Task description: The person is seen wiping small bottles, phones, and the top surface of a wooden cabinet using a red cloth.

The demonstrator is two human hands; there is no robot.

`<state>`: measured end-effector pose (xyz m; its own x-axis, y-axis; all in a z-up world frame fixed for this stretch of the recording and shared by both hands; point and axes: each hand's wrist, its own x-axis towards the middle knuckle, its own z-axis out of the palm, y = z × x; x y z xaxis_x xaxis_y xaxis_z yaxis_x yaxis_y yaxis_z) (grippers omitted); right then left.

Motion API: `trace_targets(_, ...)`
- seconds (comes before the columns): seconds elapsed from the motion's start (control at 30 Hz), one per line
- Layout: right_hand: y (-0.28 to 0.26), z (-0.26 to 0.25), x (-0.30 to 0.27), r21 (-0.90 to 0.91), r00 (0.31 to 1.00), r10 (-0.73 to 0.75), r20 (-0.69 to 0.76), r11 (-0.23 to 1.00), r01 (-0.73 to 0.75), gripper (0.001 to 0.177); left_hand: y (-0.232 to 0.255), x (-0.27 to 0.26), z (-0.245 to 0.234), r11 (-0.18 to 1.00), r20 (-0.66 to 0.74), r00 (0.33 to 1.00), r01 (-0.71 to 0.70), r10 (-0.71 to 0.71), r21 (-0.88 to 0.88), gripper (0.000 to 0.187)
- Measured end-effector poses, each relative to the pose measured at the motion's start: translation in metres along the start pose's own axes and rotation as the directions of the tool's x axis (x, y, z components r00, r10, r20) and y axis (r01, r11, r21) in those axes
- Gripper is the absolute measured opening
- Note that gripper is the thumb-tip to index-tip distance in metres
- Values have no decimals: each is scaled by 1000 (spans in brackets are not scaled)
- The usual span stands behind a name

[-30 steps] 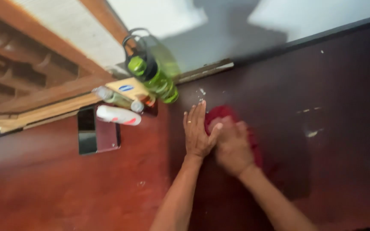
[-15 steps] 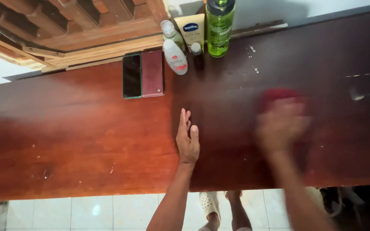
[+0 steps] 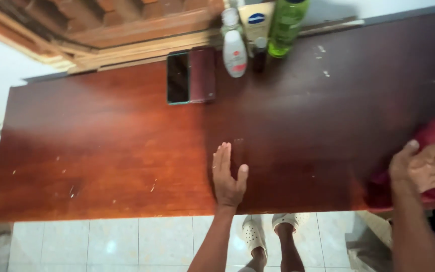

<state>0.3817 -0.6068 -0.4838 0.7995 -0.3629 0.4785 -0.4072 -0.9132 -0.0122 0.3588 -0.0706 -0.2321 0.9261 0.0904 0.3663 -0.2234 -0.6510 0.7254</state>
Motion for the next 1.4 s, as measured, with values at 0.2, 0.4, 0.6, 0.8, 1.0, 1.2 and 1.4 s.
trace_targets(0.2,-333,-300,-17,489,641,-763,-85,529,694,44,-9,-8,-2,985,-175,980,62,-90,-159,70)
trace_targets(0.4,-392,-249,45,669,595,-803,-27,428,607,43,-10,-10,-2,968,-241,961,76,-135,-239,80)
trace_targets(0.6,-380,-275,-32,758,473,-859,-197,172,629,48,-16,-11,1,992,-289,954,42,-74,-117,84)
trace_targets(0.8,-272,-288,68,504,839,-540,64,744,439,12,-11,-6,3,987,-131,986,88,-106,-136,81)
trace_targets(1.0,-351,-311,40,447,807,-589,-37,713,541,28,-5,1,8,985,45,997,62,-70,162,84)
trace_targets(1.2,-391,-280,5,659,816,-577,20,621,423,38,-6,2,7,985,9,998,55,-57,162,76)
trace_targets(1.4,-298,-249,6,598,747,-665,3,600,531,27,1,10,5,949,-22,999,41,-36,313,46)
